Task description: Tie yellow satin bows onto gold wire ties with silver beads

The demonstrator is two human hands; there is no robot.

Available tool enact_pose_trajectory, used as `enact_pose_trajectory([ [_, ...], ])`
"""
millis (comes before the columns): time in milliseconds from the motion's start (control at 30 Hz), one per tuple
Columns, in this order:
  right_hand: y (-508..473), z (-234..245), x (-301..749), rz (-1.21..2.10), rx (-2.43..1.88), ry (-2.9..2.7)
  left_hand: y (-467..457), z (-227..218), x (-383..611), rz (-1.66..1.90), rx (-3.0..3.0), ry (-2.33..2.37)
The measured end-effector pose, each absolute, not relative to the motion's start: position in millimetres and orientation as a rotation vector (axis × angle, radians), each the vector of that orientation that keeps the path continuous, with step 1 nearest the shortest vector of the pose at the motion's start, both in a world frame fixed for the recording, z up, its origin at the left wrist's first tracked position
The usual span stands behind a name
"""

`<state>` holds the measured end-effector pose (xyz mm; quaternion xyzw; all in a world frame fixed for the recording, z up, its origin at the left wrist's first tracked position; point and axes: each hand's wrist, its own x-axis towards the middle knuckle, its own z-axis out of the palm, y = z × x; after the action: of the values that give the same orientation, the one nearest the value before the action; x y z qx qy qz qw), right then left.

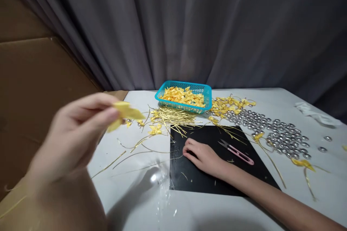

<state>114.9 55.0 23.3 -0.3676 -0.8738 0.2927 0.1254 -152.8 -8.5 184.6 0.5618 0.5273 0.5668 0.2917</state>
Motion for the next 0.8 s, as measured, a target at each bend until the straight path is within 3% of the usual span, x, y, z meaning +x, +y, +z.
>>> enact_pose_trajectory([
  [167,60.6,31.4,116.6,0.85,-1.096,-2.492,34.9,152.2,-89.0,0.652,1.561,1.02],
  [233,64.8,38.9,122.0,0.89,-1.103,-2.461,53.8,126.4,-79.1,0.475,1.406,0.811],
  [433,75.2,62.2,136.9,1.112,-1.008,-2.396,75.2,73.2,-58.0,0.46,1.094,0.61],
  [800,88.3,75.4,159.4,1.735,-0.814,-2.166,80.5,85.1,-65.9,0.755,0.787,0.837],
])
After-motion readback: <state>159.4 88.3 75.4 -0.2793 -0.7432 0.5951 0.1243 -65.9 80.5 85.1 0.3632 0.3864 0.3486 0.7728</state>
